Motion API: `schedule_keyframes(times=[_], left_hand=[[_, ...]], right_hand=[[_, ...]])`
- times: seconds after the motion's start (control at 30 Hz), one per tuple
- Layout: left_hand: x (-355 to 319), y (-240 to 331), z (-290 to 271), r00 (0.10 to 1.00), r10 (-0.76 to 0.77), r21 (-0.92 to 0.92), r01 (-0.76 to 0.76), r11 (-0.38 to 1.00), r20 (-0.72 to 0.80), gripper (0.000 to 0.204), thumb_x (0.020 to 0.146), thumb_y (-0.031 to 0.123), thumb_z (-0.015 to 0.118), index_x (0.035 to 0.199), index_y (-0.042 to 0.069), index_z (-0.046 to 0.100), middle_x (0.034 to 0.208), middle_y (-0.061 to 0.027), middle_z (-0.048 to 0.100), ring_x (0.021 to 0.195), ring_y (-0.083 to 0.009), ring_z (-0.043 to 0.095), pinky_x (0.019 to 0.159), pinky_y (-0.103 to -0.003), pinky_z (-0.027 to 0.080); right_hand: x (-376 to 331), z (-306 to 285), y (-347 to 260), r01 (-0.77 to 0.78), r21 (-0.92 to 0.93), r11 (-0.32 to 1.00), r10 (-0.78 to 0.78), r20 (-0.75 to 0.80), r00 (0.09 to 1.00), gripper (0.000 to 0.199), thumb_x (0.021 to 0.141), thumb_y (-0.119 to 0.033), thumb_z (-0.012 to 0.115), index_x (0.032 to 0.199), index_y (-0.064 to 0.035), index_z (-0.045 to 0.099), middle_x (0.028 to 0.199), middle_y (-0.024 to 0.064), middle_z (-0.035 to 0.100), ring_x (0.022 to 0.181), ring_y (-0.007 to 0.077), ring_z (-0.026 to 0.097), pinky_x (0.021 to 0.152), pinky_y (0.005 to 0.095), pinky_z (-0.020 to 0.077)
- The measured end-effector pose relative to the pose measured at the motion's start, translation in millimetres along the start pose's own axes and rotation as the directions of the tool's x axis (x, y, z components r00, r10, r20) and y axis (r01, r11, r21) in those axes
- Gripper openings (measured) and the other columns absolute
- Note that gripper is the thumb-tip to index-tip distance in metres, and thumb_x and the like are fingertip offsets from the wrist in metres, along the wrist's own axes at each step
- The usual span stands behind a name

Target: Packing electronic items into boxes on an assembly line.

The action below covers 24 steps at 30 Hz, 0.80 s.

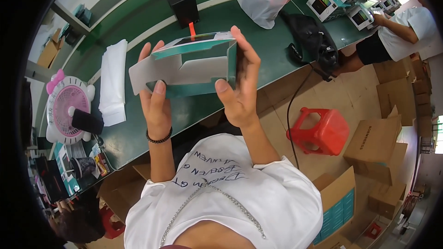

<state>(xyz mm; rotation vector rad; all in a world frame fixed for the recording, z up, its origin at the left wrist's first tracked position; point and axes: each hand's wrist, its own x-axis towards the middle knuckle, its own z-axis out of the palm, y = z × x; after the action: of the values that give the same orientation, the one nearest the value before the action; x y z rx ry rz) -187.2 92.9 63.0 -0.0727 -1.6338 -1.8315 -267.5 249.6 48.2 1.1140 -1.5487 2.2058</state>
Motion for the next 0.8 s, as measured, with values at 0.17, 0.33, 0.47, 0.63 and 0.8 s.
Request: schedule_keyframes(times=[0.17, 0.33, 0.47, 0.63, 0.8], left_hand=[[-2.8, 2.5, 3.9, 0.998, -0.059, -0.031, 0.059, 0.998, 0.021, 0.073, 0.093, 0.029, 0.064, 0.153, 0.001, 0.035, 0.157, -0.0147, 0.039, 0.14, -0.0252, 0.041, 0.116, -0.037, 0.032], [-4.2, -3.8, 5.0, 0.998, 0.057, 0.137, -0.062, 0.989, 0.04, 0.07, 0.094, 0.025, 0.065, 0.154, 0.004, 0.035, 0.154, -0.0137, 0.041, 0.139, -0.0249, 0.042, 0.116, -0.037, 0.033], [-1.1, -1.6, 10.4, 0.999, 0.014, 0.061, -0.012, 0.998, -0.037, 0.068, 0.094, 0.022, 0.064, 0.153, 0.004, 0.035, 0.155, -0.0145, 0.041, 0.14, -0.0263, 0.042, 0.117, -0.038, 0.032], [1.5, 1.5, 1.8, 0.975, 0.198, 0.171, -0.213, 0.962, 0.102, 0.063, 0.098, 0.024, 0.057, 0.153, 0.001, 0.035, 0.16, -0.016, 0.036, 0.143, -0.0277, 0.038, 0.12, -0.039, 0.027], [0.2, -12.1, -0.6, 0.996, 0.088, 0.028, -0.088, 0.996, -0.007, 0.063, 0.101, 0.026, 0.056, 0.155, 0.001, 0.033, 0.162, -0.0209, 0.033, 0.145, -0.0278, 0.038, 0.122, -0.039, 0.024]], right_hand=[[2.0, -3.1, -1.9, 0.005, -0.049, 0.999, -0.007, -0.033, 0.999, 0.074, 0.098, -0.037, 0.064, 0.151, 0.0002, 0.03, 0.159, 0.0199, 0.034, 0.141, 0.0278, 0.04, 0.118, 0.0401, 0.029], [5.3, -1.5, -9.2, -0.188, 0.042, 0.981, 0.192, -0.183, 0.964, 0.075, 0.099, -0.055, 0.047, 0.147, 0.002, 0.041, 0.155, 0.0203, 0.043, 0.142, 0.0264, 0.042, 0.119, 0.0406, 0.0292], [4.6, -9.1, -4.8, -0.101, 0.077, 0.992, 0.106, -0.07, 0.992, 0.06, 0.099, -0.03, 0.056, 0.148, 0.0016, 0.039, 0.157, 0.0207, 0.04, 0.145, 0.0266, 0.039, 0.12, 0.0399, 0.0276], [1.4, -7.5, 3.6, 0.012, -0.115, 0.993, -0.022, -0.08, 0.997, 0.058, 0.094, -0.004, 0.064, 0.145, 0.0004, 0.039, 0.157, 0.0218, 0.041, 0.147, 0.0295, 0.038, 0.122, 0.0425, 0.0257], [4.0, -5.8, 4.7, -0.037, 0.115, 0.993, 0.036, 0.013, 0.999, 0.066, 0.091, -0.01, 0.071, 0.147, 0.0021, 0.038, 0.16, 0.023, 0.036, 0.148, 0.0292, 0.036, 0.122, 0.0424, 0.0255]])
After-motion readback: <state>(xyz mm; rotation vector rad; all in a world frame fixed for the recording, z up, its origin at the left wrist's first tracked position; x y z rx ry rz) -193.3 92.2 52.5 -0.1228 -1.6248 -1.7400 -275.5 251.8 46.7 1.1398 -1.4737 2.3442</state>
